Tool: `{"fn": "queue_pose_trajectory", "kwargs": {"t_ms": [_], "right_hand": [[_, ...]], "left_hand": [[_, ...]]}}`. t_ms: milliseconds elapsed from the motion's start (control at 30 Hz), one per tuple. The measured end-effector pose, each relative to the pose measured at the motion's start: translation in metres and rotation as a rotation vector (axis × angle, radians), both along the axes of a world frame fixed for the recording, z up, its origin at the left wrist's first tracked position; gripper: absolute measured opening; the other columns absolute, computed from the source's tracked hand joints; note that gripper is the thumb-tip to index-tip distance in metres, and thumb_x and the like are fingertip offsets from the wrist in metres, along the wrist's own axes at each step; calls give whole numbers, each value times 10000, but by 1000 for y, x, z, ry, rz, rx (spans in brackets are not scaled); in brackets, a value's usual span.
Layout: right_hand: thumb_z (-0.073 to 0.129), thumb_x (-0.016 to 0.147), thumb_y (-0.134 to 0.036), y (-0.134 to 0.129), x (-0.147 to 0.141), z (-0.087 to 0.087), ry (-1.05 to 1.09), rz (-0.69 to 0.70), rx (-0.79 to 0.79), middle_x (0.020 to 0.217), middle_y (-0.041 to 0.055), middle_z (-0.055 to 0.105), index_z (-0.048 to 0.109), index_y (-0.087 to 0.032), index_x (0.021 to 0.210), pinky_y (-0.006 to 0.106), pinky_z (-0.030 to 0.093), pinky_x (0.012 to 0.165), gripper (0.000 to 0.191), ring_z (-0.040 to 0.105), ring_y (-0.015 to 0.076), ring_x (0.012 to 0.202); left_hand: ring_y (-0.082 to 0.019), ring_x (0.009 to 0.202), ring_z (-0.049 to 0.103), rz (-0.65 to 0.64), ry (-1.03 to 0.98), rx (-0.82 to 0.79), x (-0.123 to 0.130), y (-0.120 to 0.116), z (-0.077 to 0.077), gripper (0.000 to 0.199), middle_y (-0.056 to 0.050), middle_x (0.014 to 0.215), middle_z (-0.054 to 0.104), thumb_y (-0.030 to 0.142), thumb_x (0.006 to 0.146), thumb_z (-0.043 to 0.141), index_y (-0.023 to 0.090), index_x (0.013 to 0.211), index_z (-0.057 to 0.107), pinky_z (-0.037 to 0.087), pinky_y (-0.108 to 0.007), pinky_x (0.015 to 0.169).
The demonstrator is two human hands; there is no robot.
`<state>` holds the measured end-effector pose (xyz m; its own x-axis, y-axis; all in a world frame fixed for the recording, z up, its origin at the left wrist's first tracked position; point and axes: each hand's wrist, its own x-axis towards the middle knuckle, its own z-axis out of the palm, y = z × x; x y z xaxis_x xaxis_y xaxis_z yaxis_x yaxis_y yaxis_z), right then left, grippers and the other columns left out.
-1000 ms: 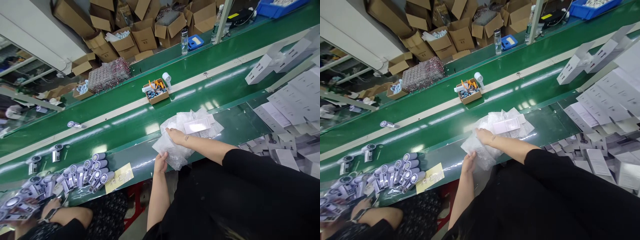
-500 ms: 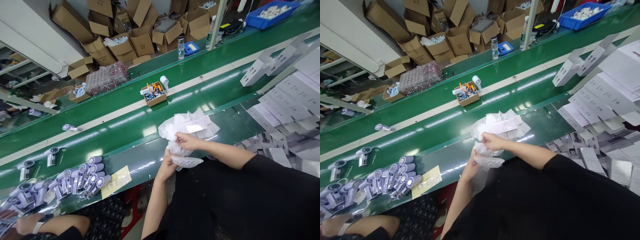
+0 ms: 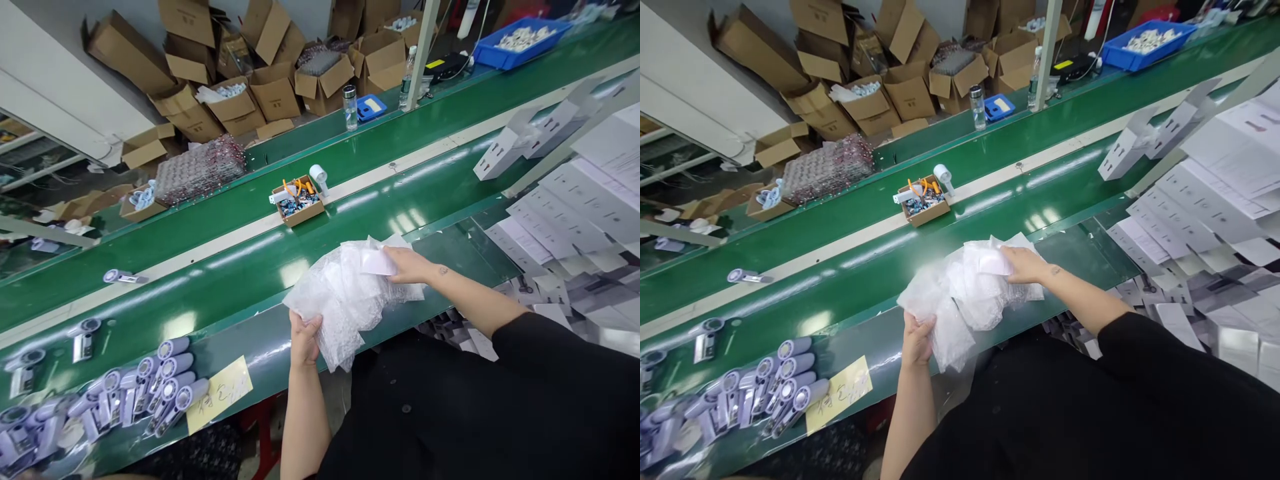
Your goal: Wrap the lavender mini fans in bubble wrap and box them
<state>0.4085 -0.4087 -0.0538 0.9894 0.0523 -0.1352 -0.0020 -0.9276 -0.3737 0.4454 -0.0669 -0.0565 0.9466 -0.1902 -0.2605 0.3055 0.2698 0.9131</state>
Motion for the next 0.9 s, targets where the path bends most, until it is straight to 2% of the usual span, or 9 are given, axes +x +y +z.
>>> {"fn": "queue_pose_trajectory", "kwargs": {"t_ms": [167, 333, 400, 467, 533, 633, 733, 833, 900], "right_hand": [[593, 704, -533, -69, -35, 8, 105, -546, 12, 1195, 206, 545, 255, -131, 1368, 368, 464, 735, 847, 588, 339, 981], [590, 681, -604, -124, -69, 3, 146, -946, 26, 1153, 223, 562, 226, -104, 1381, 402, 465, 726, 934, 588, 362, 977], [570, 690, -630, -129, -84, 4, 89, -1049, 49, 1159, 231, 559, 220, -96, 1388, 422, 466, 736, 945, 581, 371, 991], [562, 702, -634, -124, -96, 9, 2, -1095, 73, 1172, 231, 552, 204, -91, 1400, 430, 469, 747, 954, 581, 370, 997], [572, 715, -609, -111, -99, 15, -90, -1003, 115, 1188, 214, 546, 191, -105, 1414, 417, 475, 754, 942, 583, 351, 998], [599, 730, -543, -89, -81, 14, -176, -576, 173, 1238, 157, 533, 301, -174, 1384, 412, 451, 856, 808, 542, 323, 1081], [617, 728, -509, -76, -47, -8, -178, -161, 188, 1301, 132, 500, 395, -186, 1331, 425, 363, 988, 719, 460, 307, 1191], [601, 751, -500, -71, -18, -37, -124, 64, 170, 1347, 153, 459, 376, -147, 1354, 424, 343, 997, 734, 440, 295, 1205], [582, 772, -486, -68, -8, -51, -104, 162, 112, 1366, 150, 444, 404, -151, 1344, 450, 321, 997, 686, 443, 302, 1184]], "left_hand": [[-230, 1063, 584, -124, 74, -198, 17, -69, 2, 754, -64, 1177, 605, 241, 596, 781, 285, 1265, 437, 428, -400, 965], [-243, 1056, 590, -530, 226, -249, 3, -191, -18, 887, -75, 1148, 604, 154, 571, 769, 268, 1327, 320, 430, -442, 949], [-255, 1097, 565, -569, 213, -121, -2, -231, -34, 976, -118, 1217, 557, 100, 577, 732, 233, 1385, 201, 414, -449, 965], [-281, 1185, 496, -483, 100, 156, -3, -254, -50, 974, -185, 1300, 477, 61, 600, 679, 160, 1411, 148, 353, -454, 1022], [-302, 1293, 370, -366, -85, 443, -1, -262, -65, 880, -221, 1377, 378, 50, 643, 617, 105, 1410, 190, 261, -443, 1082], [-304, 1358, 245, -294, -293, 622, -2, -256, -79, 771, -213, 1422, 319, 75, 687, 566, 84, 1396, 263, 201, -424, 1105], [-286, 1287, 369, -300, -272, 589, -9, -237, -78, 740, -199, 1341, 426, 134, 716, 573, 90, 1392, 274, 296, -397, 1050], [-240, 1112, 526, -283, -241, 604, -12, -199, -69, 534, -151, 1201, 547, 209, 791, 523, 146, 1310, 411, 402, -355, 936], [-224, 1015, 561, -169, -301, 730, -8, -165, -61, 354, -131, 1105, 590, 261, 830, 483, 169, 1167, 541, 417, -343, 889]]}}
